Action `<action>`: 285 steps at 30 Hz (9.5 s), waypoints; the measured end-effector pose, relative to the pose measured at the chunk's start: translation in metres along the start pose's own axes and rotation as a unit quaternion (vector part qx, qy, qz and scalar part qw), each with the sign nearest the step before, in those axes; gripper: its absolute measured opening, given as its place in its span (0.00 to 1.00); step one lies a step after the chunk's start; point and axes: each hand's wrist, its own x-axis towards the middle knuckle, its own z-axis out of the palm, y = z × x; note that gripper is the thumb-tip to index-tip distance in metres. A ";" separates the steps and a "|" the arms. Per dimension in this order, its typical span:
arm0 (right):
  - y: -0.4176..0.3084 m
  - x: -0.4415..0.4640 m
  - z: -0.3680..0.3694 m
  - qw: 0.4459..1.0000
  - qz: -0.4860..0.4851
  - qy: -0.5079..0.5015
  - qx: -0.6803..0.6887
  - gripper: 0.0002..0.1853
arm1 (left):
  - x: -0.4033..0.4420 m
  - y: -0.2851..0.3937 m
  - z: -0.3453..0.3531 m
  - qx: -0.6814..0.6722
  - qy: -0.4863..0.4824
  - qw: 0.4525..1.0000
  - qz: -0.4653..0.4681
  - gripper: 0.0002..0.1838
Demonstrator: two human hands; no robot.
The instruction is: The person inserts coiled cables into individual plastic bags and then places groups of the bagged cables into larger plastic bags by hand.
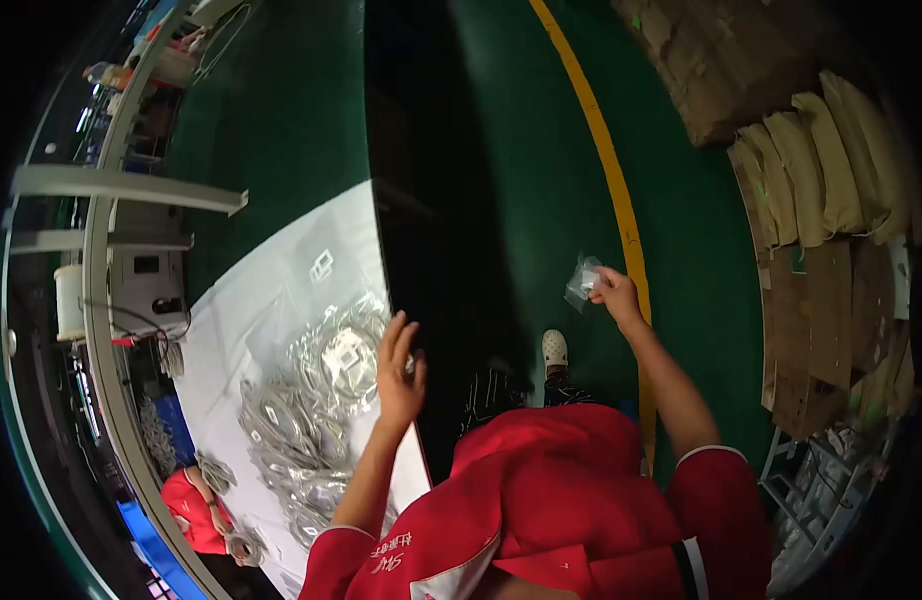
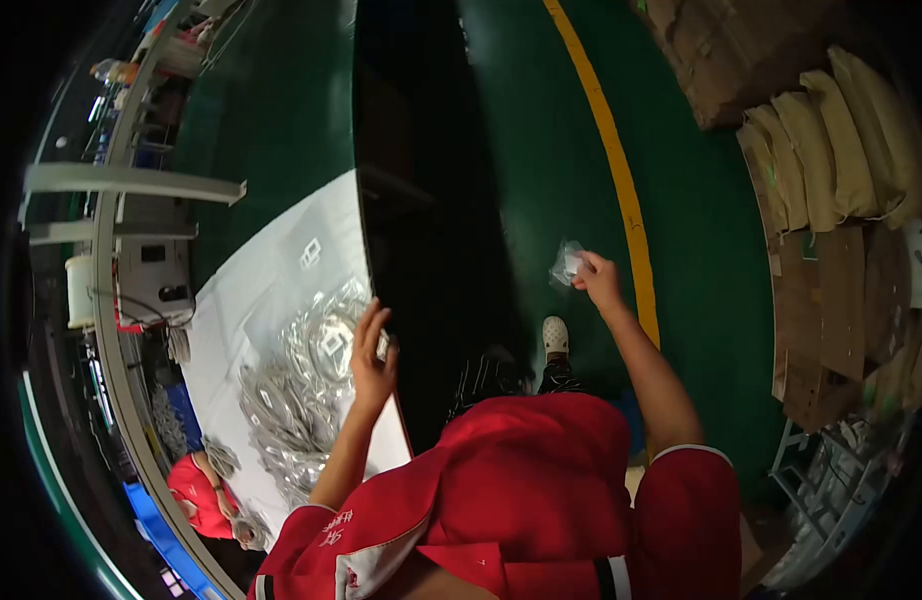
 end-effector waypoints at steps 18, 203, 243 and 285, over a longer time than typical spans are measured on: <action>-0.197 0.328 0.143 0.983 0.088 -0.122 0.106 0.13 | 0.330 -0.147 0.021 0.203 -0.012 0.976 -0.083 0.40; 0.145 -0.665 0.434 0.051 -0.593 -0.713 -0.371 0.47 | -0.729 0.021 -0.006 0.104 0.307 0.822 -0.468 0.10; 0.115 -0.581 0.366 0.226 -0.465 -0.767 -0.379 0.45 | -0.790 0.143 -0.023 -0.467 0.779 0.143 -0.392 0.25; 0.127 -0.640 0.406 0.348 -0.579 -0.651 -0.346 0.48 | -0.832 -0.003 -0.012 -0.152 0.484 0.645 -0.571 0.17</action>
